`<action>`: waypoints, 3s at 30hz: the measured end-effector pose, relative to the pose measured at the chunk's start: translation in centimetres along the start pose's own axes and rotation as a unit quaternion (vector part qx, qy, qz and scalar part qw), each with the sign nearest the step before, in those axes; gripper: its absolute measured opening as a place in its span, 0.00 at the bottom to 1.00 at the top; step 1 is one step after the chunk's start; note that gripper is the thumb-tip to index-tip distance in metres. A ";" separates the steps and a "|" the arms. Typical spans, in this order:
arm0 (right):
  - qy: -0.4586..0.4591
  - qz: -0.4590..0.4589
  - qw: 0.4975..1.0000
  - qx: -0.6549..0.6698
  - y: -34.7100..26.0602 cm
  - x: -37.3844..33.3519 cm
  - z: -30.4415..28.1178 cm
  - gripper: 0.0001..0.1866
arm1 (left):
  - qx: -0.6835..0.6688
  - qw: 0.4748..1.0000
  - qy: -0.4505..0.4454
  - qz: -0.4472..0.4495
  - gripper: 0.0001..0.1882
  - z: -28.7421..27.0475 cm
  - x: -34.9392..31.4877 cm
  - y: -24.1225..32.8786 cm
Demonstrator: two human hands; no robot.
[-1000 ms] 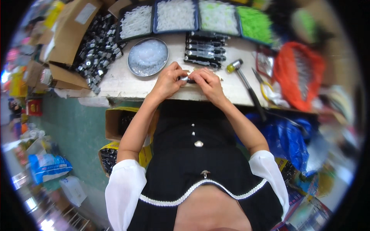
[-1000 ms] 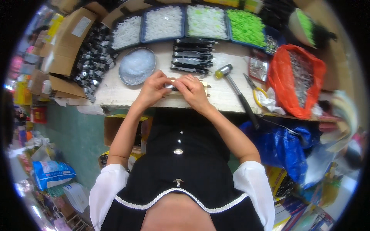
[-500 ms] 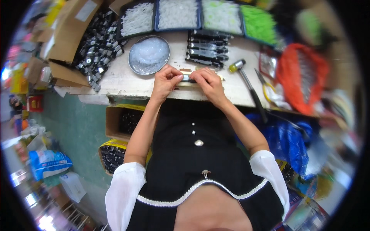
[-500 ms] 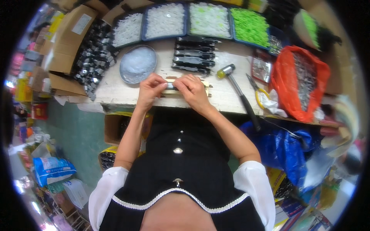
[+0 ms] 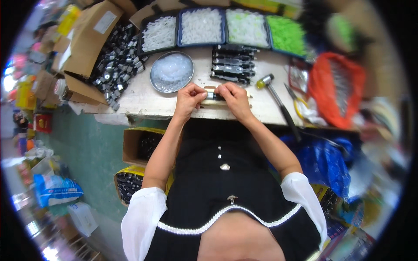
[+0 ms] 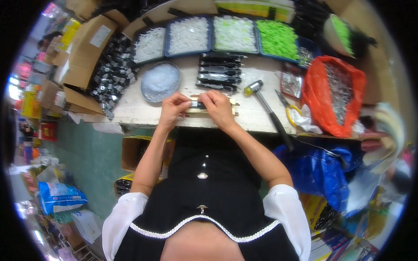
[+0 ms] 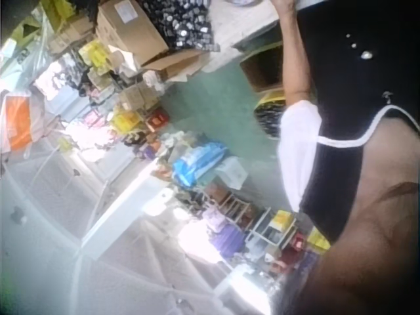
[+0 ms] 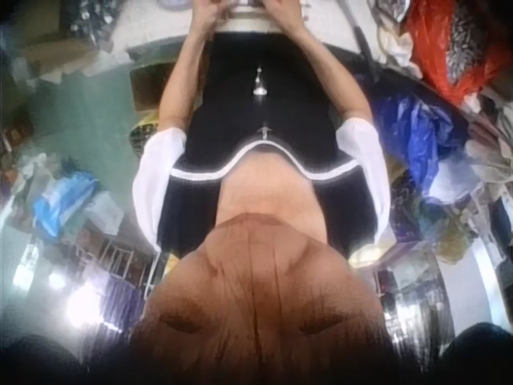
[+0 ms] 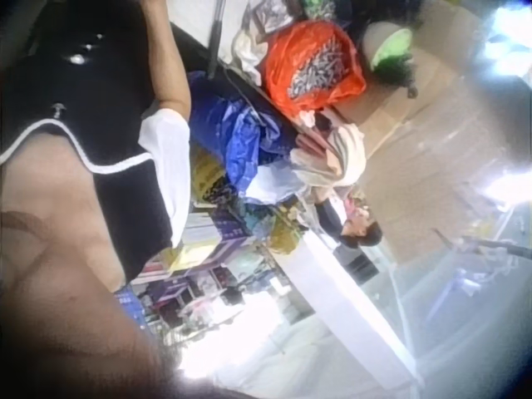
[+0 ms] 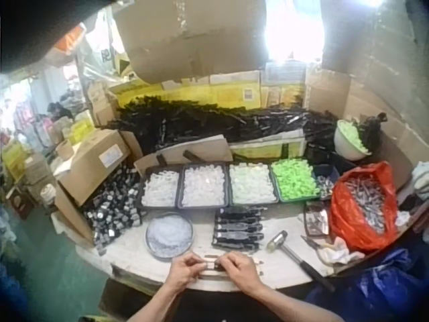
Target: The person assembles small lock components at a cluttered workbench. They pick up metal pins and plastic inserts, place them into a jig, and use a hammer to secure the parts. The person repeats this process for multiple units, occasionally using pliers to adjust components.
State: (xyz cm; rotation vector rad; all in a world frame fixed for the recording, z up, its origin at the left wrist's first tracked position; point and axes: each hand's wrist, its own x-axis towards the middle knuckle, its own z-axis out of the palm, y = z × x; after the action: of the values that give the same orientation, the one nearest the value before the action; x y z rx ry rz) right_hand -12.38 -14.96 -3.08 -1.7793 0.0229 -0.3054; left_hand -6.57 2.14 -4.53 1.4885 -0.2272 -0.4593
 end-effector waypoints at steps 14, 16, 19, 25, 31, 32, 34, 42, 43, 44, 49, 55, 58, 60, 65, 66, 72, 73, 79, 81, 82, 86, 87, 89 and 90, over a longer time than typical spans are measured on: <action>0.141 -0.028 0.894 -0.424 1.8 2.8 -18.2 0.09 | 0.490 0.850 0.143 0.134 0.12 -1.1 11.1 9.8; 0.130 0.042 0.841 -0.524 2.2 2.6 -21.0 0.09 | 0.564 0.802 0.156 0.121 0.13 -1.5 14.4 9.8; 0.100 0.117 0.782 -0.603 2.9 2.9 -22.8 0.09 | 0.611 0.771 0.147 0.103 0.13 -1.7 17.9 8.5; 0.038 0.170 0.751 -0.636 2.9 4.1 -21.9 0.09 | 0.570 0.803 0.106 0.137 0.11 -2.6 19.0 8.1; 0.051 0.152 0.768 -0.621 3.8 4.4 -22.2 0.10 | 0.426 0.880 0.113 0.176 0.11 -4.5 19.5 7.3; 0.056 0.150 0.774 -0.612 3.9 4.4 -22.3 0.10 | 0.407 0.888 0.119 0.176 0.11 -4.8 19.8 7.1; 0.063 0.112 0.792 -0.597 4.6 3.9 -23.1 0.11 | 0.411 0.884 0.117 0.188 0.11 -4.9 20.2 7.2; 0.125 0.044 0.833 -0.537 4.0 3.3 -23.6 0.12 | 0.282 0.942 0.085 0.161 0.13 -4.2 18.2 9.6; 0.145 0.015 0.848 -0.509 4.2 3.2 -23.8 0.11 | 0.211 0.963 0.065 0.152 0.13 -3.9 17.4 9.8; 0.164 -0.014 0.862 -0.480 4.3 3.1 -23.8 0.11 | 0.139 0.979 0.045 0.142 0.12 -3.5 16.4 10.1; 0.106 0.087 0.980 -0.144 -2.0 2.8 -17.7 0.06 | -0.077 0.990 -0.057 0.103 0.10 1.0 7.2 8.8; -0.069 0.055 0.996 0.028 -6.3 1.3 -7.8 0.04 | -0.133 0.986 -0.093 0.033 0.12 4.4 -0.2 5.2; -0.117 0.048 0.991 0.041 -6.3 1.1 -5.7 0.03 | -0.141 0.984 -0.103 0.035 0.18 4.4 -1.3 5.2; -0.132 0.029 0.990 0.033 -6.2 1.3 -5.1 0.03 | -0.142 0.984 -0.107 0.032 0.20 4.3 -1.6 5.3; -0.140 0.028 0.990 0.023 -6.1 1.4 -4.9 0.04 | -0.140 0.982 -0.120 0.036 0.24 4.2 -1.8 5.4; -0.139 0.030 0.990 0.021 -6.3 1.4 -4.9 0.04 | -0.136 0.983 -0.120 0.036 0.24 4.2 -1.8 5.4; -0.136 -0.004 0.990 -0.023 -6.4 1.5 -4.7 0.03 | -0.106 0.987 -0.114 0.038 0.24 4.3 -1.8 5.6; -0.137 -0.015 0.990 -0.039 -6.5 1.5 -4.7 0.03 | -0.103 0.987 -0.114 0.037 0.24 4.3 -1.8 5.6; -0.138 -0.102 0.980 -0.100 -7.0 1.7 -4.0 0.04 | -0.109 0.988 -0.101 0.045 0.24 3.9 -2.1 5.0; -0.133 -0.121 0.975 -0.133 -6.7 1.7 -3.7 0.04 | -0.113 0.988 -0.097 0.047 0.24 3.8 -2.2 4.6; -0.130 -0.130 0.971 -0.150 -6.6 1.7 -3.6 0.05 | -0.113 0.988 -0.096 0.048 0.24 3.7 -2.2 4.5; -0.140 -0.154 0.959 -0.194 -6.6 1.6 -3.3 0.05 | -0.095 0.990 -0.091 0.049 0.23 3.6 -2.4 4.5; -0.142 -0.165 0.954 -0.204 -6.4 1.5 -3.0 0.05 | -0.100 0.990 -0.084 0.051 0.22 3.5 -2.4 4.4; -0.129 -0.166 0.958 -0.195 -6.5 1.4 -2.6 0.05 | -0.110 0.990 -0.072 0.055 0.21 3.4 -2.4 4.1; -0.114 -0.157 0.965 -0.174 -6.7 1.5 -2.4 0.05 | -0.137 0.987 -0.065 0.054 0.19 3.2 -2.5 4.0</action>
State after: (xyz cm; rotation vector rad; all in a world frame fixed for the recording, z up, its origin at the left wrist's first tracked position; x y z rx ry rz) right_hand -12.46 -15.97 4.09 -2.1617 -0.3955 -0.3350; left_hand -9.52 0.37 0.00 1.1735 -0.3320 -0.4799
